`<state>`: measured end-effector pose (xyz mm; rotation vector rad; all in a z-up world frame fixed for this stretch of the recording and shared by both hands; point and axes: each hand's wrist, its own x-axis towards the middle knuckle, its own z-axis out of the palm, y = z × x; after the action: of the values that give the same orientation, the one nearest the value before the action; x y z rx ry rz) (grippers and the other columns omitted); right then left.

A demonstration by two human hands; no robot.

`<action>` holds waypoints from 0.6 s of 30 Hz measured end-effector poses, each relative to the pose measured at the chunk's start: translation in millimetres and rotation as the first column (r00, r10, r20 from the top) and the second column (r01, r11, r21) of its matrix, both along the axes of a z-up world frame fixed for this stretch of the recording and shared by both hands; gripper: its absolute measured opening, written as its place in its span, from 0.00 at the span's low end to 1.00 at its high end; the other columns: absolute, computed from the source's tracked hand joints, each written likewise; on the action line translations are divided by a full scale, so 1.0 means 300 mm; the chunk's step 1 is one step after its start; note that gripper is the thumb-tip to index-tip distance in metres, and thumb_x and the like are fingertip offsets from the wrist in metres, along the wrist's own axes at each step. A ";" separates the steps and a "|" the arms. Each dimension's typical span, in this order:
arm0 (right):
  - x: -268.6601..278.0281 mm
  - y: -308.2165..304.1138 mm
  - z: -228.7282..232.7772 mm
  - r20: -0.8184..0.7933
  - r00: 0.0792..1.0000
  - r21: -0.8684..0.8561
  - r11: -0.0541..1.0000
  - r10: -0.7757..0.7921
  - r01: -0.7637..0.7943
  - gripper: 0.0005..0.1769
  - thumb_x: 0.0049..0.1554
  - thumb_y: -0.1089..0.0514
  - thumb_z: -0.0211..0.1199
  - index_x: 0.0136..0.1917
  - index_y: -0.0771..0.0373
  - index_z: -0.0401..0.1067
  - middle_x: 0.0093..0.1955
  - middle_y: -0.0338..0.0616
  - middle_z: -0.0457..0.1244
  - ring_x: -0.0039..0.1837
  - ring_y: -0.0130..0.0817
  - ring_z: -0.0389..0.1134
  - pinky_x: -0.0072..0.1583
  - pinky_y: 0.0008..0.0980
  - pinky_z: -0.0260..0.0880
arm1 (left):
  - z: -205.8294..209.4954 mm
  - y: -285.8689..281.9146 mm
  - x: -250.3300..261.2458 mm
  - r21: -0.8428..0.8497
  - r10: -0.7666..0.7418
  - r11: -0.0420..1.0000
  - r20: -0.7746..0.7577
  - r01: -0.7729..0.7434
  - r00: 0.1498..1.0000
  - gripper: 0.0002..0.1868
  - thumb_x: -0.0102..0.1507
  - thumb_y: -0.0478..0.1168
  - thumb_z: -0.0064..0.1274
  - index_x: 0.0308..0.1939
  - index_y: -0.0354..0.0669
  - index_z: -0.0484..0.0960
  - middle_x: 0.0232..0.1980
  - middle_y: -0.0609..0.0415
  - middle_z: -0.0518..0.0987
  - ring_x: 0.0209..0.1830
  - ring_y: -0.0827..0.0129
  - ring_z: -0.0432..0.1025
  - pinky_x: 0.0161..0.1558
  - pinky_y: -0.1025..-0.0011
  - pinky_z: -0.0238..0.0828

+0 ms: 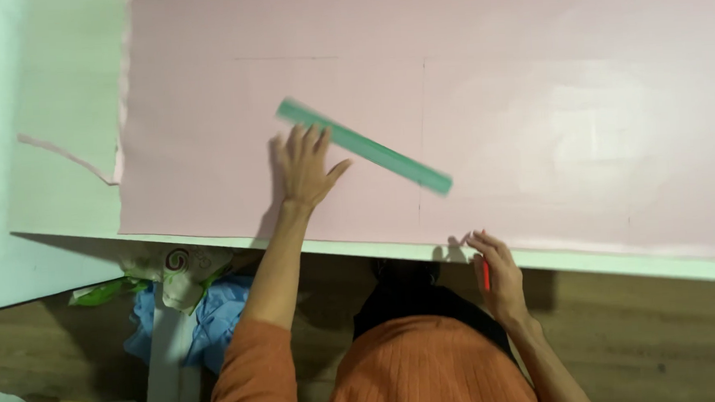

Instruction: Measuring, marking, and cutting a rectangular piece of pink leather from a large roll.

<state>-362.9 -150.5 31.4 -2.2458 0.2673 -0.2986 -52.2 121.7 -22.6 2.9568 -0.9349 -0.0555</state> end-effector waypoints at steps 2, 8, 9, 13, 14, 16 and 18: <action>0.006 -0.029 -0.060 -0.038 0.999 0.032 0.999 -0.004 0.005 0.16 0.60 0.69 0.58 0.61 0.65 0.73 0.63 0.52 0.64 0.64 0.42 0.69 0.57 0.35 0.77 | -0.030 0.074 -0.017 -0.009 0.113 0.994 0.060 -0.113 0.992 0.48 0.65 0.78 0.36 0.79 0.53 0.60 0.79 0.52 0.59 0.81 0.52 0.45 0.75 0.32 0.31; 0.151 -0.094 -0.094 -0.044 0.991 -0.236 0.963 0.127 -0.133 0.07 0.62 0.63 0.64 0.53 0.64 0.72 0.50 0.49 0.67 0.54 0.44 0.66 0.55 0.43 0.68 | 0.004 0.133 -0.102 -0.041 0.254 0.967 0.062 -0.252 0.965 0.43 0.68 0.73 0.36 0.80 0.55 0.60 0.80 0.48 0.57 0.82 0.47 0.43 0.75 0.32 0.34; 0.216 -0.105 -0.097 -0.032 0.978 -0.330 0.922 0.205 -0.204 0.08 0.62 0.62 0.63 0.53 0.67 0.69 0.52 0.53 0.65 0.57 0.50 0.63 0.60 0.48 0.65 | 0.013 0.129 -0.078 -0.045 0.239 0.971 0.046 -0.237 0.970 0.43 0.67 0.74 0.36 0.79 0.56 0.59 0.81 0.47 0.55 0.81 0.47 0.42 0.73 0.32 0.34; 0.415 -0.117 -0.122 0.080 0.934 -0.421 0.861 0.349 -0.285 0.13 0.64 0.60 0.56 0.60 0.68 0.68 0.68 0.57 0.62 0.74 0.56 0.59 0.71 0.50 0.59 | 0.017 0.125 -0.087 -0.033 0.267 0.963 -0.018 -0.267 0.964 0.44 0.65 0.75 0.36 0.79 0.58 0.59 0.81 0.48 0.53 0.82 0.48 0.41 0.73 0.32 0.34; 0.476 -0.116 -0.125 0.026 0.938 -0.439 0.847 0.346 -0.300 0.16 0.66 0.59 0.53 0.64 0.68 0.67 0.73 0.55 0.59 0.77 0.55 0.55 0.73 0.51 0.55 | 0.018 0.121 -0.063 -0.045 0.254 0.966 0.002 -0.254 0.967 0.44 0.66 0.75 0.37 0.79 0.58 0.59 0.82 0.48 0.53 0.82 0.48 0.42 0.74 0.32 0.34; 0.592 -0.121 -0.163 -0.019 0.944 -0.458 0.836 0.330 -0.302 0.19 0.68 0.57 0.51 0.69 0.67 0.66 0.77 0.53 0.57 0.79 0.53 0.52 0.76 0.52 0.51 | 0.022 0.117 -0.008 -0.056 0.231 0.972 0.030 -0.229 0.972 0.44 0.67 0.75 0.37 0.79 0.58 0.60 0.82 0.48 0.53 0.82 0.47 0.42 0.74 0.31 0.34; 0.669 -0.134 -0.220 -0.015 0.944 -0.572 0.772 0.330 -0.279 0.26 0.67 0.60 0.47 0.78 0.61 0.60 0.80 0.49 0.53 0.81 0.49 0.49 0.79 0.51 0.45 | 0.036 0.113 0.024 -0.033 0.210 0.977 -0.004 -0.210 0.978 0.44 0.65 0.75 0.38 0.79 0.57 0.60 0.81 0.47 0.54 0.81 0.47 0.43 0.73 0.31 0.33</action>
<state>-162.4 -190.7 -34.7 -2.8064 -0.2814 -0.3292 -45.1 155.5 -11.9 3.0039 -0.6119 -0.0338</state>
